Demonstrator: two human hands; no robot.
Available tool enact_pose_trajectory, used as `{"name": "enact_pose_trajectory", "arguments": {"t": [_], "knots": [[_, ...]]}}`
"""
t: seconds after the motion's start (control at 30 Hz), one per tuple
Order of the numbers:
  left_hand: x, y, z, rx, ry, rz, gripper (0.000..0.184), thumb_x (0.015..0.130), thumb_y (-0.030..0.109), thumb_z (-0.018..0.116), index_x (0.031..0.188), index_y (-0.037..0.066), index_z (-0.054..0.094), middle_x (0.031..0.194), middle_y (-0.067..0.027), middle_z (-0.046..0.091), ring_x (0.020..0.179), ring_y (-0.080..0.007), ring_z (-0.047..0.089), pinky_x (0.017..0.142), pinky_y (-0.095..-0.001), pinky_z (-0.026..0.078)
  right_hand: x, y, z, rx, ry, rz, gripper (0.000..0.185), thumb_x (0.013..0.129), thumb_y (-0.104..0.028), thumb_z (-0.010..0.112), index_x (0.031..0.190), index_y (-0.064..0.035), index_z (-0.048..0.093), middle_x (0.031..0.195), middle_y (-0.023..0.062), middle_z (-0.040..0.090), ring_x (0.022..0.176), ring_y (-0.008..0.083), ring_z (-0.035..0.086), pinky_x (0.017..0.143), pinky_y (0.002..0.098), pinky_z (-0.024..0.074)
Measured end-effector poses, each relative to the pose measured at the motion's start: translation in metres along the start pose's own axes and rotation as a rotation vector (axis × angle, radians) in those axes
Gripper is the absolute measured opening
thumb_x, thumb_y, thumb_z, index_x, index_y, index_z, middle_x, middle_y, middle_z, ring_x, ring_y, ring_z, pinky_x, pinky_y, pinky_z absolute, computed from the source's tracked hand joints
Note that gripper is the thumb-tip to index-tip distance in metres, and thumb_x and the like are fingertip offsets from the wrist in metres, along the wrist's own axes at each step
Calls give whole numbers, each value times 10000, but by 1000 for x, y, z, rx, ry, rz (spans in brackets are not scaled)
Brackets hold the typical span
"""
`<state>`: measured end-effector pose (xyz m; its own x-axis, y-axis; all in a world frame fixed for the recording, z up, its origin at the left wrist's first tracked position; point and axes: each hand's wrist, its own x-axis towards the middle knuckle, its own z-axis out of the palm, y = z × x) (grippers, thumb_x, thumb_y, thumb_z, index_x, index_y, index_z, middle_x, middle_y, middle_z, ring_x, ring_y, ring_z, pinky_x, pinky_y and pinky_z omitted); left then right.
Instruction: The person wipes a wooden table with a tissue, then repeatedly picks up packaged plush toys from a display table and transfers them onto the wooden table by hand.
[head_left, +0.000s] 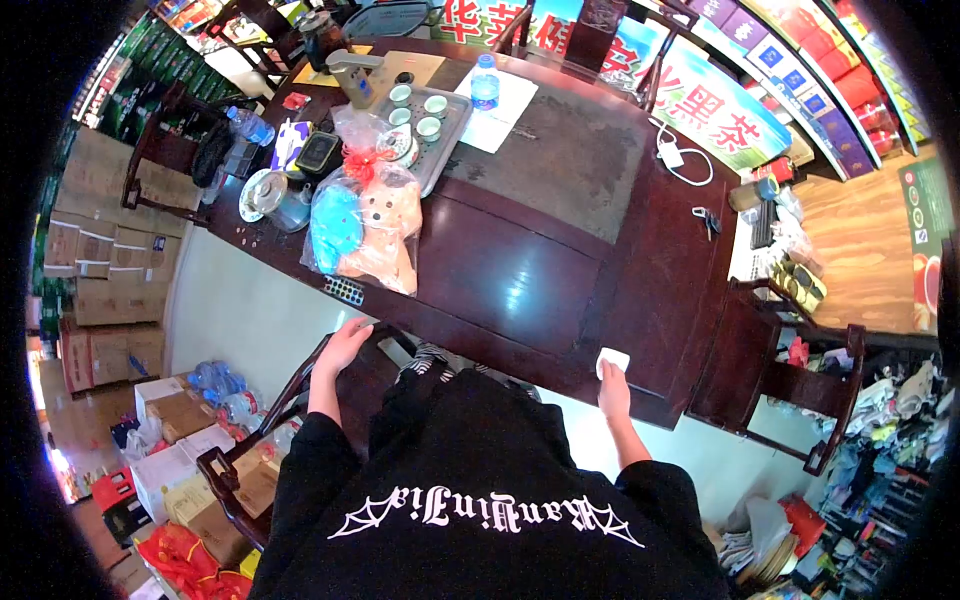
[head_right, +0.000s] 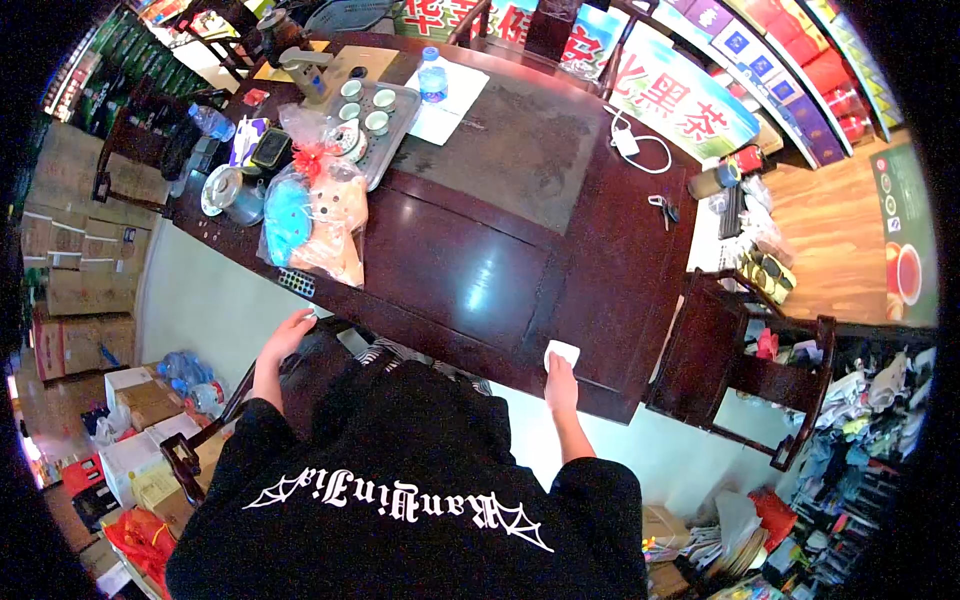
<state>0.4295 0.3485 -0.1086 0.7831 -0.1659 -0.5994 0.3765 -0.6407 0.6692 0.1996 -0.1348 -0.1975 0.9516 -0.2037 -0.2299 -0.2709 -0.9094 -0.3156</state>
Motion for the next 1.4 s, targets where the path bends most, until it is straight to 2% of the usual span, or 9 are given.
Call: {"name": "enact_pose_trajectory", "arguments": {"t": [0.17,0.27,0.57,0.7,0.83,1.07,1.13,1.2,1.4], "knots": [[22,3,-27,-45,15,18,479,839,291,537,1184,-30,452,1113,-170,549,1031,-245,520,885,-316,390,63,-64,-4,33,220,133,112,741,-79,547,823,-30,605,765,164,540,762,352,519,677,441,407],[46,-7,-43,27,76,48,530,812,306,565,1194,-37,434,1134,-202,520,1059,-294,494,910,-343,374,114,-118,-25,393,-34,406,119,834,-124,470,912,-68,540,740,214,588,732,392,580,641,461,444],[123,44,-85,457,645,250,960,649,440,707,1364,89,170,1332,-288,215,1210,-430,275,994,-467,254,308,-230,-40,231,215,65,309,858,-221,477,1102,-41,421,1007,246,497,933,407,506,777,453,427],[161,65,-103,577,681,310,941,661,473,685,1365,104,180,1349,-281,192,1216,-423,271,1000,-474,238,393,-270,-22,52,278,31,517,832,-357,499,1204,-10,407,1031,222,502,925,376,522,792,439,435],[194,32,-114,219,681,334,831,719,459,637,1336,77,233,1312,-258,285,1204,-392,301,995,-449,252,429,-295,13,246,-65,111,644,850,-420,424,1324,-15,262,1313,279,312,1170,398,384,958,447,338],[213,-19,-115,-114,639,250,633,777,391,599,1206,-23,386,1194,-241,429,1113,-361,416,948,-417,318,346,-339,0,358,222,106,485,853,-313,462,1182,41,441,1147,255,493,1074,364,474,908,420,367],[212,-23,-114,-65,598,51,689,763,392,616,1245,-27,357,1195,-248,442,1104,-367,437,944,-404,333,304,-352,5,503,50,74,429,860,-295,467,1151,20,474,1067,222,546,998,345,524,859,401,400],[215,-30,-117,-87,577,55,745,738,380,646,1272,-33,330,1212,-241,447,1115,-350,449,939,-376,348,269,-364,9,720,-226,59,620,838,-268,521,1329,-10,245,1068,196,555,986,260,544,847,346,415],[182,-29,-119,-509,-395,74,551,714,190,677,1190,17,460,1076,-67,555,968,-160,512,879,-311,398,244,-354,7,1095,-464,374,602,773,-50,482,1320,-73,230,1049,125,500,928,181,524,691,260,467]]}}
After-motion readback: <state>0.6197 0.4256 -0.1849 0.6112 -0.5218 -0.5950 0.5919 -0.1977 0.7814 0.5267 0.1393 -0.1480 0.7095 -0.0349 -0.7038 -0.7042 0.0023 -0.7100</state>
